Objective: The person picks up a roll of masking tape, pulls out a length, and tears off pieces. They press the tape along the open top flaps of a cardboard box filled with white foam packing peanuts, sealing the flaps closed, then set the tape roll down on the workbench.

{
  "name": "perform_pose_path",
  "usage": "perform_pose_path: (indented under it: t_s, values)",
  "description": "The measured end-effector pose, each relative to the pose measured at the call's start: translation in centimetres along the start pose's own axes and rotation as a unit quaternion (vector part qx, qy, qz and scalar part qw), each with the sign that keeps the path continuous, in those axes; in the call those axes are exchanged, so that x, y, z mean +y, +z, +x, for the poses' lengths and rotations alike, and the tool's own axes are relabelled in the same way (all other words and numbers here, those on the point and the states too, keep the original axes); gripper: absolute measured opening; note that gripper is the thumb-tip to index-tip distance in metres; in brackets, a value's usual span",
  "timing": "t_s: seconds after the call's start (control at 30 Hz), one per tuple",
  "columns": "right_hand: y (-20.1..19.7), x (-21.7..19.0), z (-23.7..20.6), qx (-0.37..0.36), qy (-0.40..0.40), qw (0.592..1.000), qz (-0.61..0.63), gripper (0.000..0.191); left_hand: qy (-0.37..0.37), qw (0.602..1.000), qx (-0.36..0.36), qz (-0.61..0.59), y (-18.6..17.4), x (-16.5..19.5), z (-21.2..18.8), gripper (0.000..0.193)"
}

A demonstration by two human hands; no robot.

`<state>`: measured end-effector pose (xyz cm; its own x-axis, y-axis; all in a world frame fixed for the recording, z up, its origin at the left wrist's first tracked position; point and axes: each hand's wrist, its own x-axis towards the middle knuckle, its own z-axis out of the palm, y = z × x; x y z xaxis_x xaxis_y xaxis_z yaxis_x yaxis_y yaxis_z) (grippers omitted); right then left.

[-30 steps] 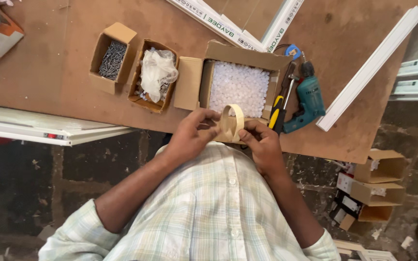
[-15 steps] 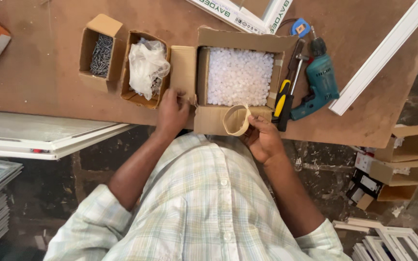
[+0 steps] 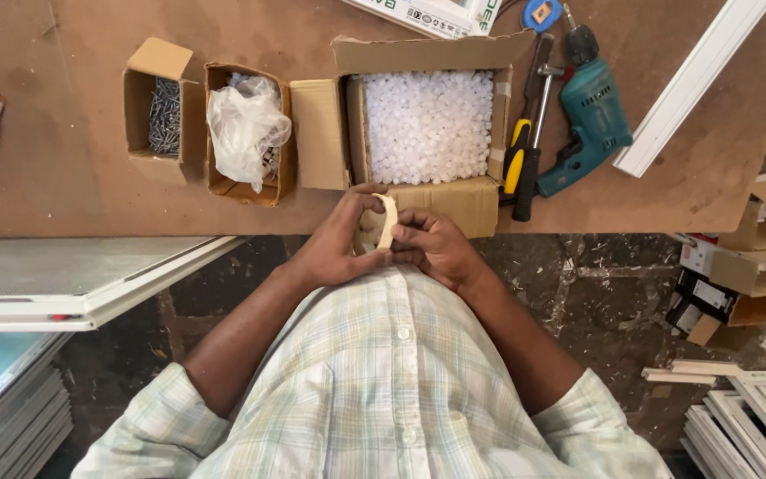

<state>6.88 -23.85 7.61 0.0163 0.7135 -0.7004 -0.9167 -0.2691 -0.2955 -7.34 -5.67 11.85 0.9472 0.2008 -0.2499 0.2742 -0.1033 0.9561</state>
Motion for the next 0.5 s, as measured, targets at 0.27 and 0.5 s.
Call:
perform_pose_path:
  t_s: [0.27,0.5]
  values:
    - [-0.7,0.5,2.3,0.096,-0.144,0.973,-0.149,0.022,-0.108,0.992,-0.055,-0.028,-1.1,-1.9,-1.1,0.067]
    - [-2.7,1.8,8.4,0.168,-0.194,0.885,-0.388,0.028,-0.076,0.97,0.043,-0.225,-2.1,-7.8,-2.8,0.093]
